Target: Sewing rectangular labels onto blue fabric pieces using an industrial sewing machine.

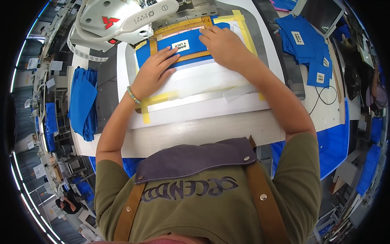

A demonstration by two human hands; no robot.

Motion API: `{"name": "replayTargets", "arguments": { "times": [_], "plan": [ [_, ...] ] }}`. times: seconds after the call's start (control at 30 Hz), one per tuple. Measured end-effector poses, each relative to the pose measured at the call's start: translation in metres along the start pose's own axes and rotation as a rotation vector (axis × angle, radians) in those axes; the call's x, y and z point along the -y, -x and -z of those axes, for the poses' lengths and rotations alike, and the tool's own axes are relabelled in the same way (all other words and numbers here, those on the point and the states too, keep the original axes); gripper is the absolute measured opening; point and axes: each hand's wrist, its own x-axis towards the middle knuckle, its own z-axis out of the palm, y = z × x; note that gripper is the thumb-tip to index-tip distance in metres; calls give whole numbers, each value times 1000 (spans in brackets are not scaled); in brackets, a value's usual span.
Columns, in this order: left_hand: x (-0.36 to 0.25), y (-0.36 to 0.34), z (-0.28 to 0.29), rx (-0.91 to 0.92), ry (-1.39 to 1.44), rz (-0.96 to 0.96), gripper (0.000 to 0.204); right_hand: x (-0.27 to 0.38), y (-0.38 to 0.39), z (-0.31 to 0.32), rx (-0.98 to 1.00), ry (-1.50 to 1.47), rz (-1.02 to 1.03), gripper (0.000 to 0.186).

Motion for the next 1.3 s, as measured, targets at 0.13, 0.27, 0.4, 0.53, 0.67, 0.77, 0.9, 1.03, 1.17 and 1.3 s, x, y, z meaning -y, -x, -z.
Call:
{"name": "replayTargets", "arguments": {
  "times": [0.13, 0.27, 0.4, 0.53, 0.67, 0.77, 0.9, 1.03, 1.17, 1.3],
  "plan": [
    [1, 0, 1, 10, 10, 11, 38, 3, -5, 1, 15, 27, -4, 34],
    [2, -3, 3, -34, 25, -11, 33, 3, -8, 1, 13, 42, 10, 29],
    [5, -7, 8, 10, 58, 30, 33, 2, -15, 1, -4, -9, 12, 25],
    [1, -18, 12, -8, 124, 55, 36, 4, -19, -1, 8, -27, 15, 25],
    [4, -27, -2, -76, 10, -35, 36, 4, -21, -7, -57, -34, 63, 25],
    [4, -34, -9, -87, 3, -53, 37, 6, -22, -8, -59, -21, 55, 26],
    [2, -35, -12, -30, 29, -48, 38, 12, -28, -11, -37, -18, 53, 24],
    [2, -30, -10, -17, -3, -26, 39, 16, -33, -17, -90, -29, 79, 21],
    [6, -22, -6, -34, -1, 20, 38, 23, -43, -20, -118, -35, 117, 19],
    [11, -14, -3, -68, -29, 51, 37, 34, -54, -21, 23, -66, 82, 26]
  ]
}}
